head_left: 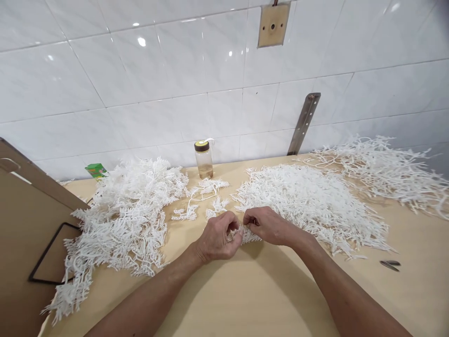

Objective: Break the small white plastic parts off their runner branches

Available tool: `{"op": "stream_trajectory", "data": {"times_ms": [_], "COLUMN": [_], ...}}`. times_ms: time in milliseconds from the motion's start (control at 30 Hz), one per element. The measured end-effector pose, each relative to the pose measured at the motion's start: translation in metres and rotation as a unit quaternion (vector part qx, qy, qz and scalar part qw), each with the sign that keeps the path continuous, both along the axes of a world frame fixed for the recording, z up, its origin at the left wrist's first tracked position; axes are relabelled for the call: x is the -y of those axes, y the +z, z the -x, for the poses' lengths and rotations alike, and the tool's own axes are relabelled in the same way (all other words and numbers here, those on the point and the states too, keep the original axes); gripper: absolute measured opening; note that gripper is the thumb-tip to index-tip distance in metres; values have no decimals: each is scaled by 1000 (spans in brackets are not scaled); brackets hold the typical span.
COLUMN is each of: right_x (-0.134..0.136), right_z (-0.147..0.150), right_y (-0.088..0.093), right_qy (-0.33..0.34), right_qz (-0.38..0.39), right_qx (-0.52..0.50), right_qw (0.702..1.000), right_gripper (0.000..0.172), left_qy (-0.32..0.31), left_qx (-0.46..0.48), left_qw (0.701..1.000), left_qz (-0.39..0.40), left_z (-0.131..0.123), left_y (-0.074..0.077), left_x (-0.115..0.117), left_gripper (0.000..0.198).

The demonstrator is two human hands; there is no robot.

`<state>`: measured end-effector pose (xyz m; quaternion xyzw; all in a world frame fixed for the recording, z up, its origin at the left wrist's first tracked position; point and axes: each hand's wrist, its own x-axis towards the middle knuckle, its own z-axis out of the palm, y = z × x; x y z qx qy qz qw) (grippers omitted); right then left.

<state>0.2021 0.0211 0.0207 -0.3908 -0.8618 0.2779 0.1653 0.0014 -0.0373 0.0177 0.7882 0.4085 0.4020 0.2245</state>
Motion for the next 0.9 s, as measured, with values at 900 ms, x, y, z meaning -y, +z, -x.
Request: {"op": "stream_trajectory", "data": {"times_ms": [900], "right_x": [14], "right_z": [52], "right_y": [-24], "right_qy": [-166], "right_qz": [-91], "right_qx": [90], "right_qw": [978], "right_gripper": [19], "left_qy": [315], "left_qx": [-201], "left_qw": [914], "left_qz": [159], "left_z": [25], "left_y": [-6], "left_x": [-8], "left_gripper": [18]}}
